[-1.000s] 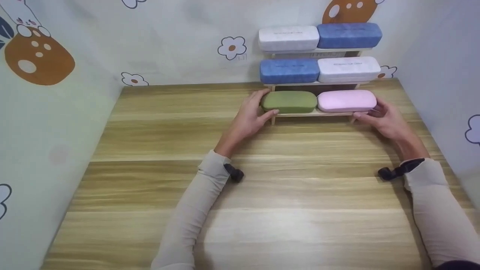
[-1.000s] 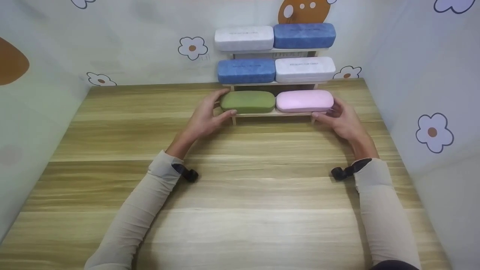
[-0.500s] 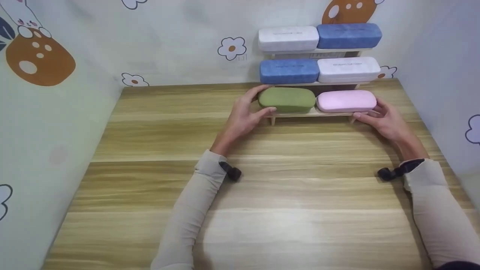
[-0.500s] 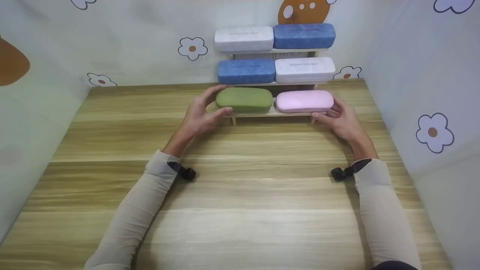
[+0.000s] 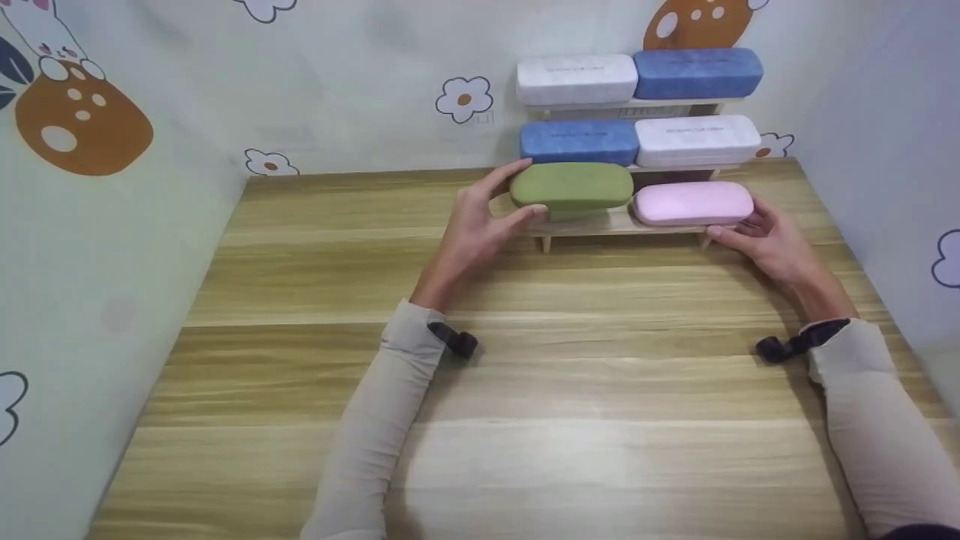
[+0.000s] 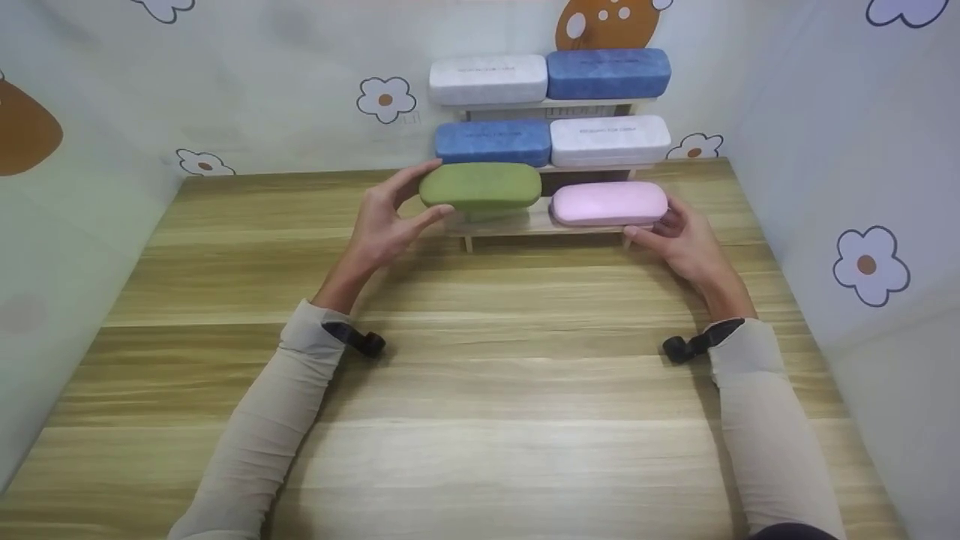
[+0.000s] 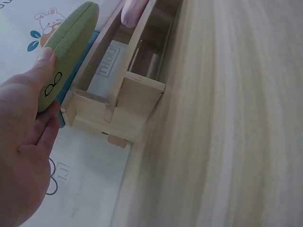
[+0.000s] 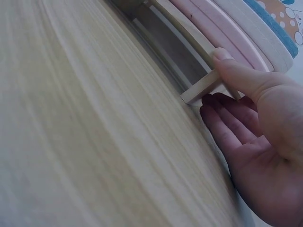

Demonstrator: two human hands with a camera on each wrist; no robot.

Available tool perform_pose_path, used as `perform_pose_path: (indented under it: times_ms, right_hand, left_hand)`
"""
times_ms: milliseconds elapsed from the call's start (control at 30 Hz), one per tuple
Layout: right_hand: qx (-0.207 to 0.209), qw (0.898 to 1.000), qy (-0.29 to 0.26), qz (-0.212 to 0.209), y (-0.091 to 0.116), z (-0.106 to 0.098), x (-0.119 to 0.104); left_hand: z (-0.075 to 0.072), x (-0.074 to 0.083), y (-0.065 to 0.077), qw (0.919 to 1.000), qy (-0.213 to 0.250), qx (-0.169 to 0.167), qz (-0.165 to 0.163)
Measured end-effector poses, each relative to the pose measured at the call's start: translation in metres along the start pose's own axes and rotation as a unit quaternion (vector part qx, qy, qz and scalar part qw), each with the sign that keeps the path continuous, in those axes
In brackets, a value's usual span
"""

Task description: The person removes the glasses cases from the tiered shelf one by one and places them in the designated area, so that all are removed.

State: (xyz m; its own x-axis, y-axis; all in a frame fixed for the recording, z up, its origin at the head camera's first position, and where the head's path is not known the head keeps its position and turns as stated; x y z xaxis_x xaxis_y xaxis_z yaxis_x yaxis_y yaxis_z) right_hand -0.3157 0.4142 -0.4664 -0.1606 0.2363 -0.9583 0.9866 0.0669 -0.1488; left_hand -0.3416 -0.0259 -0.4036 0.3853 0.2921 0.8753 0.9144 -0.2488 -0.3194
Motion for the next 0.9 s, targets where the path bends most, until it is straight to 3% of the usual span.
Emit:
perform_pose_path:
  times_ms: [133,433,900]
  right_hand:
    - [0.003,1.000,-0.020,-0.002,0.001,0.001,0.001]
    - [-0.004,1.000,0.019,0.006,0.001,0.001,0.001]
    - [-0.004,0.998,-0.062,0.004,0.002,0.004,0.002]
  left_hand:
    - [-0.003,0.006,0.000,0.9994,-0.026,0.015,0.018]
    - [-0.013,0.014,0.000,0.9976,-0.051,0.035,0.032]
    - [-0.058,0.011,-0.005,0.9954,-0.011,0.091,0.030]
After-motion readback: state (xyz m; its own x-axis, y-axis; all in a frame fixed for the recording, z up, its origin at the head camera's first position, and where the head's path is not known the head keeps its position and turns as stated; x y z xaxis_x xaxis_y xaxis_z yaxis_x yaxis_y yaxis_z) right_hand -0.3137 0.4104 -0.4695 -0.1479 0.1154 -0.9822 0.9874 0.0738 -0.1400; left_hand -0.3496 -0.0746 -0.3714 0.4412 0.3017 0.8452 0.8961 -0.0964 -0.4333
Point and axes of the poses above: each hand's wrist, its own y-axis away from the middle knuckle, its own z-axis out of the palm, x = y × z, the point moved 5 cm from there along -y, towards the middle knuckle, and after that the axes turned 7 degrees about -z, right-handed, at the moved point
